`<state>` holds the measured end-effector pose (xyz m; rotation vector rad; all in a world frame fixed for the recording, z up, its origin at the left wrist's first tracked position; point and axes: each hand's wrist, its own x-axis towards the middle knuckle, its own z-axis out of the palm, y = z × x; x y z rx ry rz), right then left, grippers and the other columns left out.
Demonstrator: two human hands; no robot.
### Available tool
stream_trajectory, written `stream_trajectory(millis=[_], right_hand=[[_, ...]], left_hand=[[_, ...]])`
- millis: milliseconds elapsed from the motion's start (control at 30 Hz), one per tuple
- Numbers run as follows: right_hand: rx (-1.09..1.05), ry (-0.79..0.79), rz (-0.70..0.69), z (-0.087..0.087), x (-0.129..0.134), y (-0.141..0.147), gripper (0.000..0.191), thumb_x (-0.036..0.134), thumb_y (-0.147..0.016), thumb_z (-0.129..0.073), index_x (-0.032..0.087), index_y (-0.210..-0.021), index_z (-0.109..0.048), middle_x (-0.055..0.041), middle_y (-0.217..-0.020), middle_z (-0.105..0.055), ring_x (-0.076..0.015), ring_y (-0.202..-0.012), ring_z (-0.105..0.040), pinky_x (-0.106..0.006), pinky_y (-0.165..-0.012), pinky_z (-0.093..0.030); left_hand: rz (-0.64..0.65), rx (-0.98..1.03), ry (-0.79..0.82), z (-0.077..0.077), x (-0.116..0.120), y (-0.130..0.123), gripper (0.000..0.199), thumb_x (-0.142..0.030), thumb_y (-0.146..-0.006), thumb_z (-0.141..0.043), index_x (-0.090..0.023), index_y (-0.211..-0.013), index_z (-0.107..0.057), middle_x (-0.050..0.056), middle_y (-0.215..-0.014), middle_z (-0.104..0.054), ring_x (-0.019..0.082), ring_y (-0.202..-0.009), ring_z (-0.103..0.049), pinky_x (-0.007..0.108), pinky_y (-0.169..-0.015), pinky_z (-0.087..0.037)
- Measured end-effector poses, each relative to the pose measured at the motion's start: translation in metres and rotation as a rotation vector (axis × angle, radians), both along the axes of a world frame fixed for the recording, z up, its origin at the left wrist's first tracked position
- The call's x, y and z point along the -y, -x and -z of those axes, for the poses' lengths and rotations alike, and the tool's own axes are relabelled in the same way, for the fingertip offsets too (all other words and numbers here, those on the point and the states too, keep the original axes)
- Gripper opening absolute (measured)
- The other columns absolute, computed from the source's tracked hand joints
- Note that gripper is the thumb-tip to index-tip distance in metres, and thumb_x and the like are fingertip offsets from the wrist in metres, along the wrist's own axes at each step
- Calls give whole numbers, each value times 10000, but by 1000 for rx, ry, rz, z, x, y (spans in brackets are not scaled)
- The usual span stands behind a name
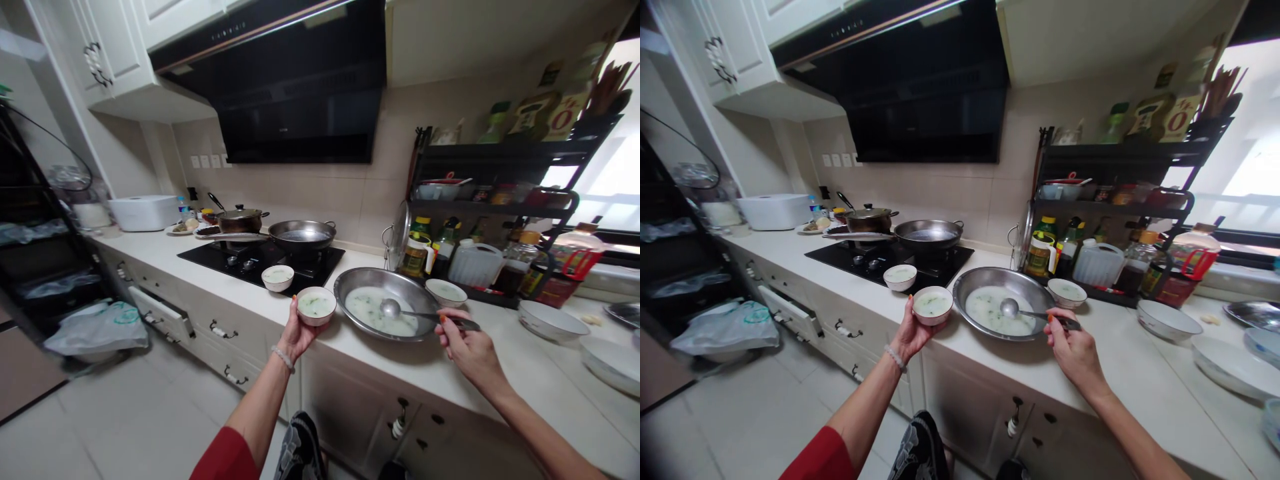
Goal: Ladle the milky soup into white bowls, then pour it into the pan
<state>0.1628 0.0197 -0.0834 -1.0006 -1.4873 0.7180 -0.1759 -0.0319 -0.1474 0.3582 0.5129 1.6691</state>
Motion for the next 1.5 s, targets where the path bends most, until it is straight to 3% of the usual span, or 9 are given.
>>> stream_trajectory(millis=[100, 367, 567, 700, 1500], right_hand=[[-36, 61, -42, -1, 1, 2, 569, 687, -695, -700, 176, -935, -625, -20, -565, -623, -130, -376, -491, -243, -311, -386], [-269, 164, 48, -16, -1, 4, 637, 631, -537, -825, 155, -901, -607, -40, -564, -644, -139, -434, -531, -217, -306, -398], [-386, 213, 80, -20, -4, 3, 594, 541, -505, -855, 167, -888, -598, -24, -553, -644, -121, -420, -526, -192, -305, -386], [-391, 221, 57, -23, -4, 2, 581, 538, -508, -855, 167, -878, -602, -21, -554, -644, -110, -420, -519, -175, -303, -376], [-402, 218, 23, -29, -4, 9, 566, 504, -499, -871, 157, -869, -618, -27, -552, -634, -113, -421, -521, -177, -299, -364]], left_hand=[[-8, -15, 17, 0, 0, 0, 715, -636, -924, -426, -185, -1479, -415, 199, -1325, -608, 349, -1089, -649, 494, -855, -552], [-5, -15, 17, -2, 2, -1, 709, -622, -936, -408, -178, -1489, -400, 202, -1331, -603, 347, -1064, -659, 476, -813, -568], [0, -6, -13, 0, 1, 0, 721, -619, -931, -427, -173, -1496, -389, 210, -1355, -587, 358, -1086, -651, 483, -799, -577], [-12, -15, -11, 1, 0, 1, 715, -608, -931, -438, -176, -1499, -385, 202, -1337, -601, 354, -1049, -665, 475, -757, -584], [8, -7, -1, -2, 2, -1, 725, -633, -929, -413, -172, -1488, -397, 203, -1330, -606, 348, -1078, -652, 494, -840, -558]])
